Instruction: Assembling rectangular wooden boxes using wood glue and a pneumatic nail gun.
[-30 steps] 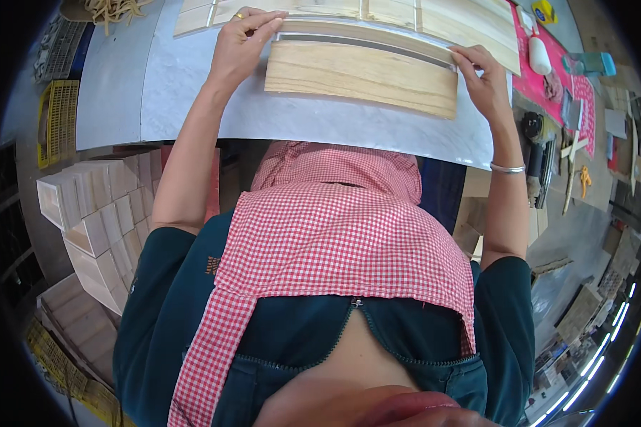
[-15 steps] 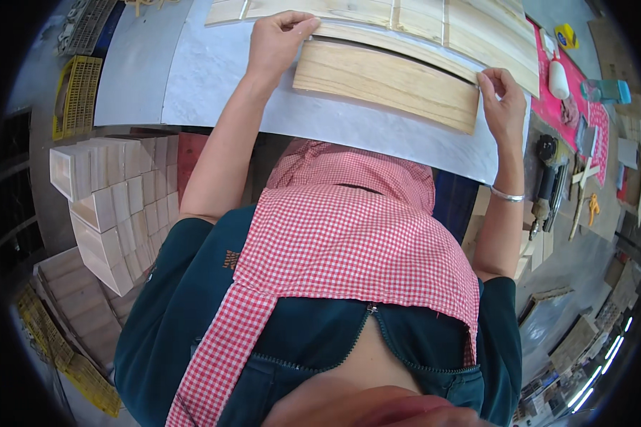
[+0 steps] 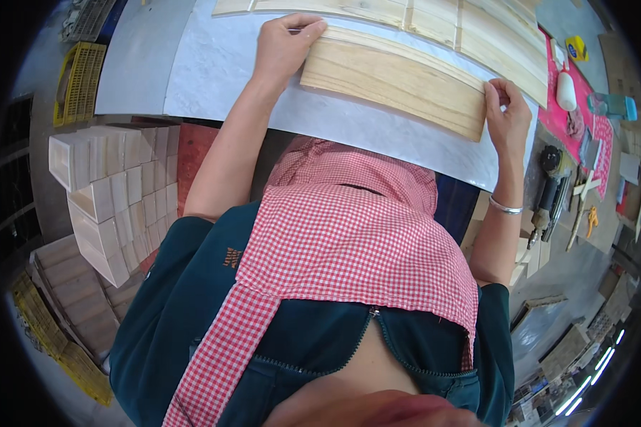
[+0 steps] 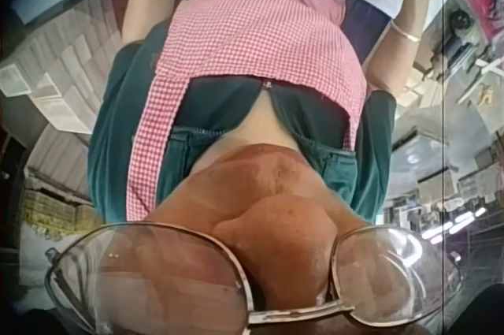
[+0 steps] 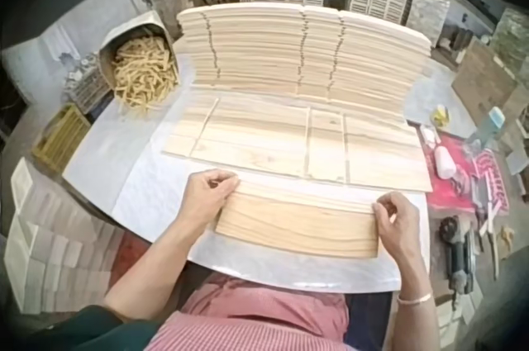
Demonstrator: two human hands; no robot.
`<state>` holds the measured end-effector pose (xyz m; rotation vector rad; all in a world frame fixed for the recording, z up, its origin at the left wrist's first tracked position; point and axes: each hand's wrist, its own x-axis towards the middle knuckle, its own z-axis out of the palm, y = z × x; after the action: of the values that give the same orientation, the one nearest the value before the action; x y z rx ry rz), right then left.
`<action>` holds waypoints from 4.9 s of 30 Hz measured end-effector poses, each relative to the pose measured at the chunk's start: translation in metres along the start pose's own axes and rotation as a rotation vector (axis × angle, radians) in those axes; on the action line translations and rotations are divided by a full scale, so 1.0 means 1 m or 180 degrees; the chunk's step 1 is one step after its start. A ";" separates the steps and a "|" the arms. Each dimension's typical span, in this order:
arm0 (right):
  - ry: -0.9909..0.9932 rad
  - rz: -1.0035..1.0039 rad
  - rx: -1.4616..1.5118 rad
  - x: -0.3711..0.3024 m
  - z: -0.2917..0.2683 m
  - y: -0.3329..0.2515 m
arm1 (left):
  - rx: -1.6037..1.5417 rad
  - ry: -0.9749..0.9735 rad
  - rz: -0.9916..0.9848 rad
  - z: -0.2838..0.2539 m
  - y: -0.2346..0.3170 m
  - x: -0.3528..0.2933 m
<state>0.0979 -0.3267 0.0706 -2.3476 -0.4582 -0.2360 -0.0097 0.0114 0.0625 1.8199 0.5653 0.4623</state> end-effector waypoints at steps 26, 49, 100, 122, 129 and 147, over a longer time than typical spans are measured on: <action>0.0855 -0.0020 0.0286 -0.038 0.014 -0.006 | 0.0090 -0.0090 -0.0531 -0.012 0.005 0.001; 0.0962 0.0208 0.0834 -0.052 0.020 -0.005 | 0.2082 -0.1857 0.2997 0.099 0.066 -0.046; 0.0552 0.0984 0.1344 -0.032 0.011 0.001 | 0.1561 -0.2418 0.2898 0.139 0.055 -0.032; 0.0520 0.0582 0.1095 -0.093 -0.011 0.000 | 0.1969 -0.2211 0.3257 0.138 0.047 -0.034; 0.0548 0.0233 0.0390 -0.107 -0.012 -0.012 | 0.1793 -0.2220 0.3168 0.142 0.048 -0.031; 0.0368 -0.0472 0.0159 -0.099 -0.014 0.007 | 0.1665 -0.2298 0.3156 0.141 0.049 -0.030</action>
<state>0.0088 -0.3672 0.0470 -2.2397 -0.5753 -0.4229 0.0535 -0.1275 0.0656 2.5081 -0.8350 0.2563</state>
